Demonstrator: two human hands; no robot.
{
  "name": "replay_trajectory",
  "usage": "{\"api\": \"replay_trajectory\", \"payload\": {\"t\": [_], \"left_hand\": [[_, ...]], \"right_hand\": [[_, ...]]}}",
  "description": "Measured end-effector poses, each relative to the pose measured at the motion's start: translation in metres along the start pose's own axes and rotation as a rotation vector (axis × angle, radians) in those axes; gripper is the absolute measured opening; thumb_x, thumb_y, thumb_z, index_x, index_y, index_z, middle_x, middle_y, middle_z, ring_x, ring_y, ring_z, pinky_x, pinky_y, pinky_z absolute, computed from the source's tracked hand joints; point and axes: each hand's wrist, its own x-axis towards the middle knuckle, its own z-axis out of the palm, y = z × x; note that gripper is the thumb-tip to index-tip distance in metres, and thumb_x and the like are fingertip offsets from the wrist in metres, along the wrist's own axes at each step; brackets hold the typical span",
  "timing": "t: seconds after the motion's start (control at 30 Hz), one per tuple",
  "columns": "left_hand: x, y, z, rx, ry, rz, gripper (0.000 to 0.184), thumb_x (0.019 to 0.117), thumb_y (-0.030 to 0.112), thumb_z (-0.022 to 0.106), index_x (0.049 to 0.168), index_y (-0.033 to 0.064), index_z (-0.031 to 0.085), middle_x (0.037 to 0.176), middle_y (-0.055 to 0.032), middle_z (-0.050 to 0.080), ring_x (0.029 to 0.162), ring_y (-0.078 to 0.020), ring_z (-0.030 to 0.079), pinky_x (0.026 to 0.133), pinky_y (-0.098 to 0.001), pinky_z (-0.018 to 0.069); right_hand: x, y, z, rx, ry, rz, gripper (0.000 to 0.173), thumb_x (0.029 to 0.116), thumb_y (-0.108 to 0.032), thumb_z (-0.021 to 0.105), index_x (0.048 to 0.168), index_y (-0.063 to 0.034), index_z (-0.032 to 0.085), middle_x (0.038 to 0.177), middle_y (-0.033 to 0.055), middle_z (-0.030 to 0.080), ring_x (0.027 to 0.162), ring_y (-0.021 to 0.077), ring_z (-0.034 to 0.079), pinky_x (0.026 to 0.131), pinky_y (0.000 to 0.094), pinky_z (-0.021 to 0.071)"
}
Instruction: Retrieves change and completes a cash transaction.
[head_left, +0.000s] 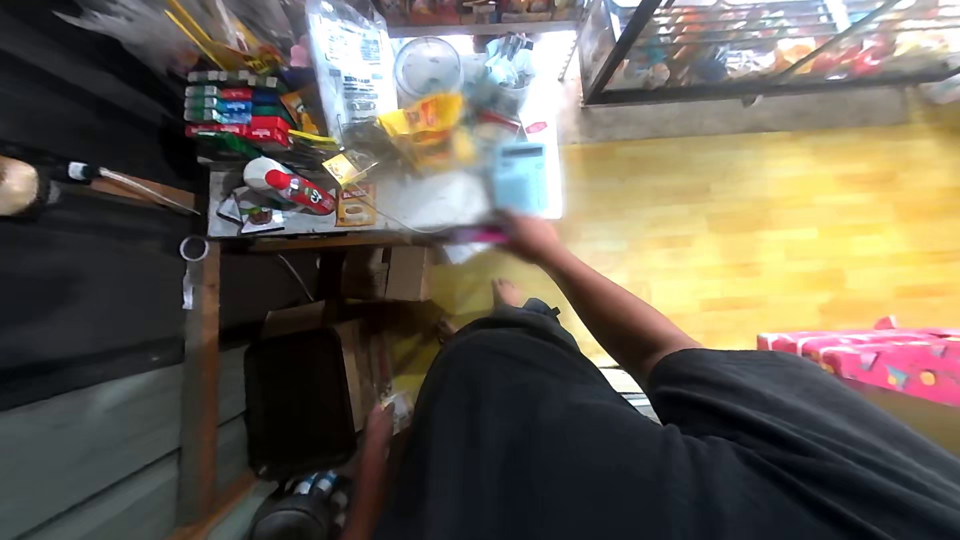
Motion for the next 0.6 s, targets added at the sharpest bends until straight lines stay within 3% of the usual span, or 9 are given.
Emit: {"api": "replay_trajectory", "payload": {"t": [0.2, 0.33, 0.47, 0.53, 0.6], "left_hand": [[0.016, 0.006, -0.003, 0.103, -0.037, -0.002, 0.042, 0.1076, 0.025, 0.054, 0.137, -0.0054, 0.056, 0.132, -0.0303, 0.061, 0.125, -0.0425, 0.058, 0.106, -0.0583, 0.0441], [0.012, 0.044, -0.003, 0.119, -0.062, 0.042, 0.038, 0.1072, 0.019, 0.053, 0.135, -0.0062, 0.057, 0.132, -0.0309, 0.060, 0.125, -0.0427, 0.058, 0.106, -0.0587, 0.0442], [0.014, 0.110, -0.001, 0.026, -0.092, 0.277, 0.035, 0.1067, 0.012, 0.050, 0.137, -0.0053, 0.055, 0.131, -0.0297, 0.060, 0.121, -0.0396, 0.060, 0.103, -0.0577, 0.0477], [-0.004, 0.164, 0.000, -0.088, -0.127, 0.495, 0.033, 0.1034, 0.007, 0.050, 0.133, -0.0069, 0.057, 0.124, -0.0256, 0.064, 0.112, -0.0299, 0.065, 0.099, -0.0475, 0.0534], [-0.034, 0.221, 0.002, -0.233, -0.186, 0.692, 0.033, 0.1007, 0.003, 0.051, 0.131, -0.0095, 0.055, 0.115, -0.0202, 0.067, 0.101, -0.0189, 0.067, 0.092, -0.0366, 0.0562]], "right_hand": [[-0.027, 0.024, -0.029, 0.101, 0.080, 0.174, 0.067, 0.0959, -0.031, 0.067, 0.157, -0.0209, 0.042, 0.131, 0.0221, 0.064, 0.111, 0.0458, 0.066, 0.086, 0.0688, 0.0532], [-0.038, 0.044, -0.037, 0.023, -0.046, 0.195, 0.063, 0.0974, -0.023, 0.062, 0.157, -0.0256, 0.041, 0.127, 0.0238, 0.065, 0.113, 0.0467, 0.065, 0.085, 0.0686, 0.0528], [-0.047, 0.028, -0.041, 0.086, -0.106, 0.118, 0.045, 0.0964, -0.032, 0.067, 0.137, -0.0138, 0.062, 0.125, 0.0219, 0.067, 0.118, 0.0438, 0.064, 0.093, 0.0694, 0.0506], [-0.049, 0.011, -0.029, 0.175, -0.117, -0.020, 0.039, 0.0975, -0.030, 0.066, 0.133, -0.0132, 0.066, 0.122, 0.0198, 0.070, 0.115, 0.0400, 0.067, 0.096, 0.0680, 0.0514], [-0.059, -0.016, -0.023, 0.371, -0.200, -0.162, 0.041, 0.1018, -0.028, 0.064, 0.136, -0.0054, 0.062, 0.117, 0.0210, 0.071, 0.107, 0.0363, 0.069, 0.096, 0.0603, 0.0535]]}}
